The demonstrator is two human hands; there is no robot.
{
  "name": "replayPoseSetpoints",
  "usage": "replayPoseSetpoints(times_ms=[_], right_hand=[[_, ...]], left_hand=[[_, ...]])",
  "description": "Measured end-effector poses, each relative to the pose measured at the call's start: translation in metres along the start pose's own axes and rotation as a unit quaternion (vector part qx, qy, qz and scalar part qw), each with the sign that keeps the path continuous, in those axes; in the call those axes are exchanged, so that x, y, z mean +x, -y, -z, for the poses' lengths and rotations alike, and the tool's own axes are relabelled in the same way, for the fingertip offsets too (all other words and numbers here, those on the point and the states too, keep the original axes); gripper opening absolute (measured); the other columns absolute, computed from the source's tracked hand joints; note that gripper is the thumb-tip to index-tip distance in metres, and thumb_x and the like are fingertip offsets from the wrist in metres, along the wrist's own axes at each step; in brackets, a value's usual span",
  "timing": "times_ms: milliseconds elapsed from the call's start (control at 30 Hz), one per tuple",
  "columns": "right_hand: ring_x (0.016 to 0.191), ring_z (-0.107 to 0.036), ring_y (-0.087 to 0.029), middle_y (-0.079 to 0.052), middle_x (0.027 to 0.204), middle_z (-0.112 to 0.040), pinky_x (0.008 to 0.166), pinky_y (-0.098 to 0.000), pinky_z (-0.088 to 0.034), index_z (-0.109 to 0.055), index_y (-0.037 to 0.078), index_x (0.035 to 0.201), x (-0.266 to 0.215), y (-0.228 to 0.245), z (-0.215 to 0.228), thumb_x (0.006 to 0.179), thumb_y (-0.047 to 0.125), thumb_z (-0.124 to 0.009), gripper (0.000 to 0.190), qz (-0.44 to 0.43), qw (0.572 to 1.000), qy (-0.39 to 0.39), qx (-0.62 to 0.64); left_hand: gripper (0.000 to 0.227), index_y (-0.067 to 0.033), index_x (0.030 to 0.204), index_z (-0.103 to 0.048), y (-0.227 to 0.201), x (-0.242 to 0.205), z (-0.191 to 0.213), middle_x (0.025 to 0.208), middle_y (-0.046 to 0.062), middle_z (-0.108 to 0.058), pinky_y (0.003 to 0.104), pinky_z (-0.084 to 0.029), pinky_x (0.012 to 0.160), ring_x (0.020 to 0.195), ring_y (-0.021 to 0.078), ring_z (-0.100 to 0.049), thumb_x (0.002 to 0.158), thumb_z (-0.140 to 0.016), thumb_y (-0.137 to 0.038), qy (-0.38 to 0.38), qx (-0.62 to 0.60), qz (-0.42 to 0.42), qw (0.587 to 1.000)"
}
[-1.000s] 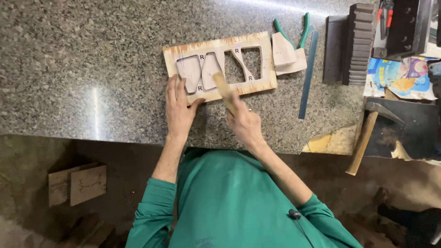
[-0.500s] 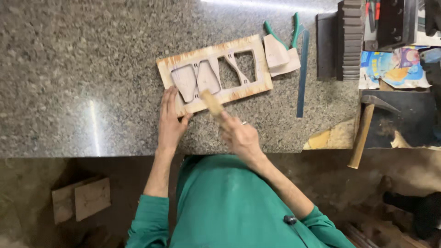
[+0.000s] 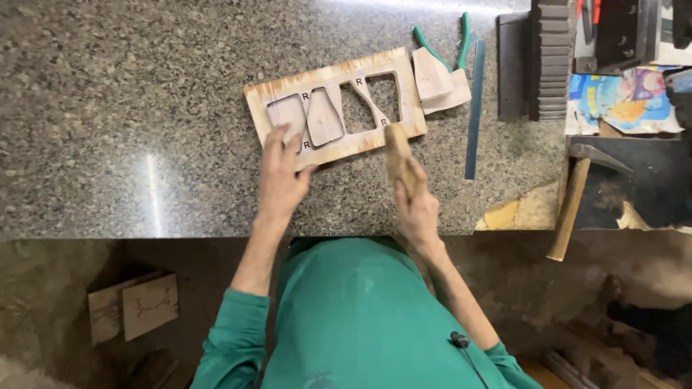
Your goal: The person uses a hammer to tap small wooden pieces into a larger wooden frame with cutouts. They then use pliers to bend and secure metal wires around the wooden pieces within the frame. The person works on a granite countertop in a workshop setting.
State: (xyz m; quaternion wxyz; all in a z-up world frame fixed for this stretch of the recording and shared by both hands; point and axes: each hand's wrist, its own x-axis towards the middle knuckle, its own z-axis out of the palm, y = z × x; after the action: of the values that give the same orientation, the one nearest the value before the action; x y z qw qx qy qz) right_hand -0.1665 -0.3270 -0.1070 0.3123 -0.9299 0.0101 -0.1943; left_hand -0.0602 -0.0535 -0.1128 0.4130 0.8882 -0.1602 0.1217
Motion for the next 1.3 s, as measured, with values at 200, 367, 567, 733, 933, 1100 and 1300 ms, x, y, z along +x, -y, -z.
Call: replayPoseSetpoints(times_ms=[200,367,567,733,933,1100,1300], right_hand=[[0.076,-0.063,-0.022,-0.017,0.102,-0.070,0.065,-0.0343,-0.053,-0.041,0.011,0.155,-0.008,-0.046,0.027,0.114,0.027,-0.052,0.045,-0.122,0.983,0.004,0.135],[0.057,-0.053,-0.010,-0.006,0.089,-0.065,0.051,-0.0261,-0.045,-0.044,0.013,0.153,-0.013,-0.061,0.037,0.108,0.032,-0.053,0.050,-0.254,0.928,0.041,0.271],[0.058,-0.058,-0.010,-0.006,0.094,-0.068,0.052,-0.0256,-0.050,-0.042,0.014,0.152,-0.005,-0.066,0.038,0.105,0.032,-0.056,0.052,-0.252,0.926,0.042,0.277],[0.071,-0.066,-0.009,-0.007,0.098,-0.071,0.055,-0.0261,-0.055,-0.039,0.014,0.152,0.000,-0.071,0.042,0.099,0.033,-0.065,0.062,-0.216,0.945,0.067,0.238],[0.069,-0.058,-0.024,-0.016,0.099,-0.070,0.053,-0.0361,-0.044,-0.053,0.009,0.147,0.007,-0.081,0.038,0.097,0.031,-0.072,0.058,-0.327,0.893,0.153,0.267],[0.093,-0.075,-0.033,-0.022,0.107,-0.075,0.073,-0.0411,-0.059,-0.043,0.008,0.151,0.012,-0.054,0.051,0.101,0.029,-0.073,0.062,-0.036,0.992,0.091,0.077],[0.088,-0.076,-0.030,-0.017,0.109,-0.075,0.071,-0.0369,-0.063,-0.031,0.016,0.159,0.030,0.006,0.046,0.106,0.025,-0.070,0.066,0.158,0.984,-0.003,0.077]], left_hand=[[0.047,0.0012,0.113,-0.068,-0.020,0.026,-0.030,0.143,0.019,-0.055,0.054,-0.027,0.126,0.146,0.0389,-0.041,0.074,-0.088,-0.014,0.045,0.061,-0.039,0.996],[0.045,0.0042,0.108,-0.067,-0.012,0.022,-0.032,0.135,0.022,-0.056,0.058,-0.024,0.124,0.141,0.0407,-0.043,0.075,-0.088,-0.019,0.044,0.082,-0.041,0.995],[0.013,-0.0026,0.100,-0.069,-0.006,0.030,-0.040,0.130,0.014,-0.063,0.055,-0.027,0.127,0.139,0.0329,-0.051,0.090,-0.074,-0.009,0.000,0.110,-0.072,0.991],[0.014,-0.0018,0.105,-0.067,-0.012,0.026,-0.036,0.117,0.008,-0.064,0.059,-0.027,0.126,0.122,0.0247,-0.061,0.093,-0.072,-0.006,-0.007,0.151,-0.143,0.978],[0.012,-0.0033,0.103,-0.065,-0.012,0.027,-0.036,0.111,0.008,-0.063,0.058,-0.029,0.123,0.111,0.0223,-0.064,0.094,-0.071,-0.009,-0.032,0.179,-0.192,0.964],[0.010,-0.0034,0.105,-0.066,-0.003,0.025,-0.040,0.114,0.007,-0.063,0.054,-0.032,0.123,0.113,0.0223,-0.063,0.096,-0.069,-0.007,-0.028,0.215,-0.203,0.955],[0.012,-0.0011,0.108,-0.066,0.001,0.020,-0.043,0.114,0.008,-0.062,0.052,-0.035,0.122,0.115,0.0233,-0.063,0.097,-0.068,-0.007,-0.036,0.188,-0.198,0.961]])
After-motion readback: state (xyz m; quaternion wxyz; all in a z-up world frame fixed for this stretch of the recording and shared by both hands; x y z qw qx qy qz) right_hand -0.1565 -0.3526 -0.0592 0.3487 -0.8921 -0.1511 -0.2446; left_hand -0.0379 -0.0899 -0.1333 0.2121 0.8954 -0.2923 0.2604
